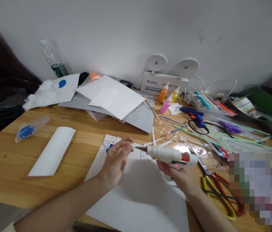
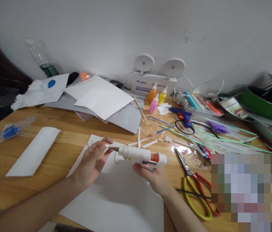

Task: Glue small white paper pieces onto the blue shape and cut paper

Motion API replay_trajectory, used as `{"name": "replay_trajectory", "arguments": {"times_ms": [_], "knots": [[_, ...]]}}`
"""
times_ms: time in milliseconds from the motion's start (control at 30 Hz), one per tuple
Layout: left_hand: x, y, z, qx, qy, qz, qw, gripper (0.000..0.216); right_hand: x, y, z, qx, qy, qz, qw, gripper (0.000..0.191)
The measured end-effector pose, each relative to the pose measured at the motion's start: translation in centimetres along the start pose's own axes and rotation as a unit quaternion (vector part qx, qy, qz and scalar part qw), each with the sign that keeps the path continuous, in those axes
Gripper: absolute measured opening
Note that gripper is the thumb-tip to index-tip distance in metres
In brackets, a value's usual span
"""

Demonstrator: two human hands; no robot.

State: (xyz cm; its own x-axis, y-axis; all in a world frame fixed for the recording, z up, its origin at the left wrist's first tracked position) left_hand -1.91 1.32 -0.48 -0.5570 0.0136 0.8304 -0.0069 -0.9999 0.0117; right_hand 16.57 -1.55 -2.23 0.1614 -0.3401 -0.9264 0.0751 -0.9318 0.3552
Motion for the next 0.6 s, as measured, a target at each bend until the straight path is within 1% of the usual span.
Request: {"name": "replay_trajectory", "arguments": {"times_ms": [100,267,433,600], "knots": [[-0.05,-0.01,0.01,0.001,0.001,-0.002,1.000,0.008,0.17,-0.06,0.02,-0.013,-0.016,-0.006,1.000,0.023],[-0.31,-0.05,-0.13,0.001,0.005,0.006,1.000,0.006,0.75,-0.16,-0.07,0.000,-0.011,0.011,1.000,0.021],[-0.34,0.00,-0.27,-0.001,0.005,0.008,1.000,0.005,0.79,-0.18,-0.02,-0.005,-0.027,-0.004,1.000,0.023],[-0.30,0.00,-0.20,0.002,0.005,0.008,1.000,0.005,0.37,0.00,0.00,0.004,-0.002,0.003,1.000,0.021]]}}
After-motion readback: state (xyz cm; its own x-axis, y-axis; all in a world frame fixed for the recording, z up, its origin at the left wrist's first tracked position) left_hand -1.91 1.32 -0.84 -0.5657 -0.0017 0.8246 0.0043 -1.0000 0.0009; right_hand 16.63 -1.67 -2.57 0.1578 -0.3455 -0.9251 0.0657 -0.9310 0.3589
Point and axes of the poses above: each hand's wrist, its own y-axis away from the middle knuckle, its own z-axis out of the palm, x = y × z, the point moved 3 cm from there along -y, towards the middle knuckle, and after that the axes turned 13 degrees about z, right-handed, at the moved point
